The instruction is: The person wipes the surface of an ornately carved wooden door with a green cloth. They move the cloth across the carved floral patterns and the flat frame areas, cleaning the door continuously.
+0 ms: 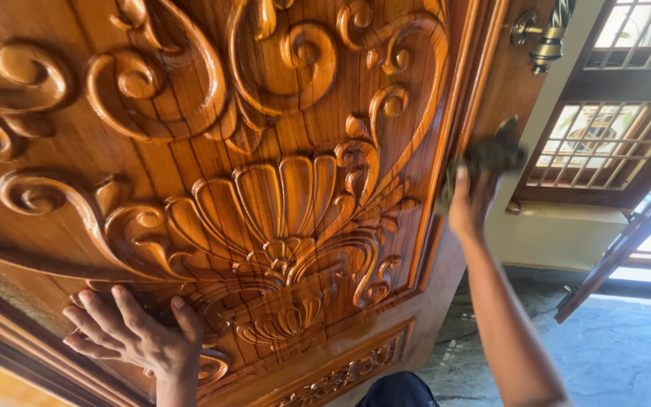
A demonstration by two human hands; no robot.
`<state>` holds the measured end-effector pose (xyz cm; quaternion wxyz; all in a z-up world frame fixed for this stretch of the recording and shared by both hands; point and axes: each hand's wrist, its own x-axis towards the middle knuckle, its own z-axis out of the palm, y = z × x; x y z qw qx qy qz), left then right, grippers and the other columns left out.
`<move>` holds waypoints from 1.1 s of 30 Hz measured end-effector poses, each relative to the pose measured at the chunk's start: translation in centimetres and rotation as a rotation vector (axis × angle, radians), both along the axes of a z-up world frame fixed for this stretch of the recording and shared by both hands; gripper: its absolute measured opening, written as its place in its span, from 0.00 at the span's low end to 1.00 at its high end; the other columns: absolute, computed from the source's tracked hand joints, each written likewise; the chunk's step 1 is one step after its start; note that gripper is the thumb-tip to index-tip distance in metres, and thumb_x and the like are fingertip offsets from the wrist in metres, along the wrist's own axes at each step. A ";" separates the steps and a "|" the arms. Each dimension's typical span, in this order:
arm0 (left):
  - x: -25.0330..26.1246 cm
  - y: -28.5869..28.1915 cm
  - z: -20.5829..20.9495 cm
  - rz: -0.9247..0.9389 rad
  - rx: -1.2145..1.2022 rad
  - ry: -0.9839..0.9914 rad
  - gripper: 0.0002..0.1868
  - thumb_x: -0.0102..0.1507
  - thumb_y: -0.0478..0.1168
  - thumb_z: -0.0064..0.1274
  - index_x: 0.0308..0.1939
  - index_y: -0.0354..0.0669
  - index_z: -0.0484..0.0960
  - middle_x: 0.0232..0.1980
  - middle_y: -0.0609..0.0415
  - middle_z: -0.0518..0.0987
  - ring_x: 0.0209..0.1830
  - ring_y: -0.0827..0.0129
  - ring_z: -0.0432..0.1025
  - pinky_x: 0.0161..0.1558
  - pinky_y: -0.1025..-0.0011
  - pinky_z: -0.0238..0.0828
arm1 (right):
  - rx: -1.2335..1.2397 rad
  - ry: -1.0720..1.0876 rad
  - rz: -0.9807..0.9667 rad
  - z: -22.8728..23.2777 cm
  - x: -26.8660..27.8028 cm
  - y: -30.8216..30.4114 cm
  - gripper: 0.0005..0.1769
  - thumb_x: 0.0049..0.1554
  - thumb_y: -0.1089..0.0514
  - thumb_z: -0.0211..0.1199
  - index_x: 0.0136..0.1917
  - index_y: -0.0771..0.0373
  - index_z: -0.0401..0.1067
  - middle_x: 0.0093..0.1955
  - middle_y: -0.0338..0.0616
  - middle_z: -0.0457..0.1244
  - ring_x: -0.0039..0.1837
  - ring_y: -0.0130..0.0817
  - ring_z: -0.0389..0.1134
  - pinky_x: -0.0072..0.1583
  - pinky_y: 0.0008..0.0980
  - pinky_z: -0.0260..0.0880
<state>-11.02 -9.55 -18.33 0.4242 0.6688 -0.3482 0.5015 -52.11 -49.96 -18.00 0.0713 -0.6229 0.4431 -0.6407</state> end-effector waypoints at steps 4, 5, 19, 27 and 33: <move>0.0 -0.2 -0.2 0.026 -0.002 0.000 0.39 0.73 0.61 0.39 0.81 0.42 0.58 0.83 0.35 0.53 0.85 0.34 0.41 0.78 0.32 0.24 | 0.090 -0.091 -0.055 -12.0 0.6 0.4 0.37 0.69 0.40 0.46 0.81 0.66 0.50 0.84 0.66 0.44 0.84 0.63 0.44 0.82 0.51 0.43; 0.0 -0.1 -0.2 0.028 0.007 0.002 0.39 0.74 0.61 0.38 0.81 0.42 0.57 0.84 0.34 0.52 0.85 0.34 0.41 0.78 0.32 0.23 | 0.175 -0.129 -0.065 -14.7 1.0 1.0 0.36 0.68 0.38 0.45 0.80 0.64 0.54 0.83 0.62 0.49 0.83 0.60 0.49 0.82 0.48 0.49; -1.2 0.9 1.3 -0.022 0.055 0.018 0.37 0.73 0.54 0.47 0.82 0.44 0.55 0.85 0.37 0.51 0.86 0.37 0.40 0.80 0.39 0.22 | 0.579 0.033 -0.003 -27.8 12.3 16.4 0.36 0.66 0.39 0.36 0.79 0.61 0.46 0.78 0.65 0.46 0.75 0.65 0.51 0.74 0.55 0.52; -7.1 7.7 -4.7 -0.389 0.168 0.126 0.36 0.66 0.40 0.52 0.76 0.37 0.59 0.79 0.31 0.56 0.79 0.39 0.53 0.72 0.44 0.50 | 0.752 0.235 0.701 -28.2 24.4 33.1 0.30 0.63 0.37 0.44 0.51 0.68 0.67 0.51 0.64 0.64 0.55 0.52 0.65 0.60 0.52 0.63; -7.3 12.5 -16.9 -0.544 0.090 1.062 0.31 0.65 0.50 0.51 0.69 0.41 0.71 0.61 0.46 0.78 0.62 0.58 0.72 0.63 0.63 0.66 | 0.961 0.245 1.258 -24.9 27.0 39.9 0.44 0.61 0.35 0.54 0.75 0.71 0.56 0.77 0.58 0.52 0.78 0.46 0.52 0.75 0.42 0.51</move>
